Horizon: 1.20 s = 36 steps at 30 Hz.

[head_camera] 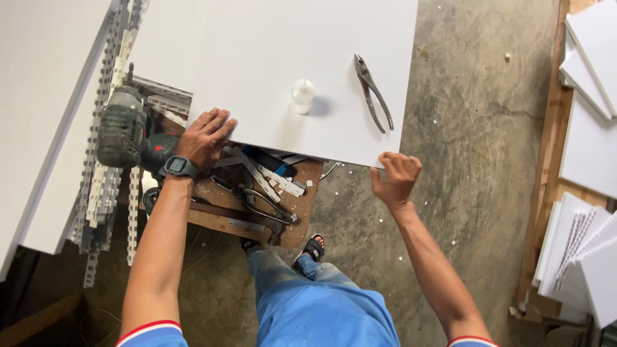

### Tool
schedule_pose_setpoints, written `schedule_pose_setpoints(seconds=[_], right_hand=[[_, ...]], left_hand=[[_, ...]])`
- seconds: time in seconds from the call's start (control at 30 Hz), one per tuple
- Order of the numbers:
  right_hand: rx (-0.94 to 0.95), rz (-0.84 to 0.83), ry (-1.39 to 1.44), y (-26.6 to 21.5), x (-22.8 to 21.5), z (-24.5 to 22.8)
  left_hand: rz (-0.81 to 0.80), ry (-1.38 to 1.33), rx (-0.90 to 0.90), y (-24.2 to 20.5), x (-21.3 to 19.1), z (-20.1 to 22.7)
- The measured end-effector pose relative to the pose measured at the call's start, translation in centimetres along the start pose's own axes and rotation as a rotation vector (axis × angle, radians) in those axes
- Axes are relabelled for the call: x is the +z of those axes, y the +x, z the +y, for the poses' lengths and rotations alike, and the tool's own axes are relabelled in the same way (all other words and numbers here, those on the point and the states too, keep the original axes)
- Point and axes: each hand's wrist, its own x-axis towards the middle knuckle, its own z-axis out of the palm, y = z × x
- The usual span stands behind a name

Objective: Applying and trimming plastic edge banding on large white panels.

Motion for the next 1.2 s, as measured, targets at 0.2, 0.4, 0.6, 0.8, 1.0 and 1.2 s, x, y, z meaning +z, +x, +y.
schedule_pose_setpoints(seconds=[0.2,0.4,0.6,0.8,1.0,1.2], right_hand=[[-0.292,-0.062,0.003,7.4,3.9,-12.1],[-0.332,-0.086,0.104,10.6,7.1,-16.2],[-0.494,0.031,0.055,11.5,6.7,-16.3],[-0.526,0.02,0.096,12.1,6.5,-16.1],[-0.528,0.006,0.139,12.6,6.5,-16.1],[-0.565,-0.093,0.219,13.0,7.3,-15.3]], left_hand=[[-0.097,0.08,-0.078,1.2,-2.4,2.6],[-0.068,0.05,-0.144,0.0,1.5,2.0],[-0.005,0.052,-0.159,-0.6,1.8,3.3],[0.31,0.203,-0.677,-1.9,3.1,10.2],[0.276,0.124,-0.566,-0.3,2.6,8.0],[0.15,0.223,-0.364,0.5,2.0,7.9]])
